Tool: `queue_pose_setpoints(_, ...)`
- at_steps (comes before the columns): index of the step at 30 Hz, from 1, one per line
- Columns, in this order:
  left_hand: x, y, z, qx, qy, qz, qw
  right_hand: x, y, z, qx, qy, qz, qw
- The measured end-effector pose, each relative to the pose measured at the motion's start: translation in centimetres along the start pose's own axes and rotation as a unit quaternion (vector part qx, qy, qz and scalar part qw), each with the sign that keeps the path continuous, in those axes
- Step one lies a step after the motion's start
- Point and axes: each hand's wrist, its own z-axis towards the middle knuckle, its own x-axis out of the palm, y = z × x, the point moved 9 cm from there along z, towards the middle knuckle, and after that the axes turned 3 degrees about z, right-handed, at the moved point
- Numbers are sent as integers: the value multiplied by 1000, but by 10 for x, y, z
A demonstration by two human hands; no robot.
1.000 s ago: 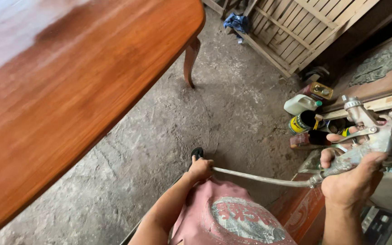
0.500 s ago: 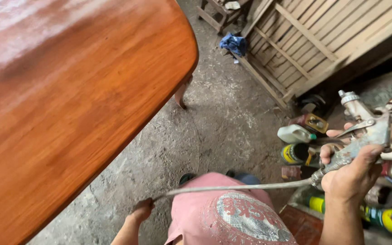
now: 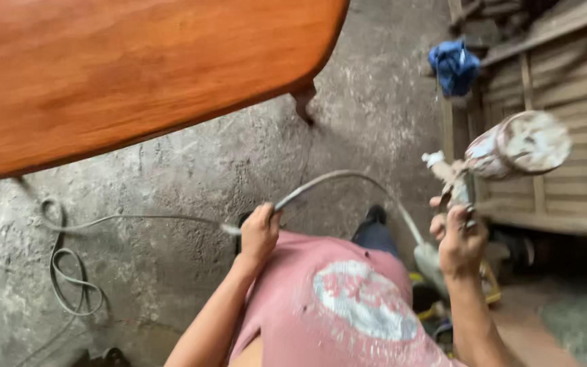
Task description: The person carries a spray gun with a fluid cup connected to an air hose across a workshop floor, arranging the hose as they move around a finished wooden table and chairs. They aim the spray gun downward and spray near the chair legs and floor, repositioning the hose between sprays.
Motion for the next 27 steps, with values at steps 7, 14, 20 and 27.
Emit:
queue_pose_setpoints(7, 6, 0, -69, -196, 60, 102, 974, 31, 15, 83, 42, 145, 67, 986)
queue_pose_setpoints(14, 56, 25, -108, -272, 101, 110, 951, 99, -49, 160, 136, 188, 225, 946)
queue_pose_setpoints(20, 65, 39, -68, -300, 108, 124, 940, 137, -183, 214, 309, 168, 229, 908)
queue_pose_setpoints(27, 137, 52, -16, -329, 157, 164, 916, 178, -301, 279, 327, 186, 159, 913)
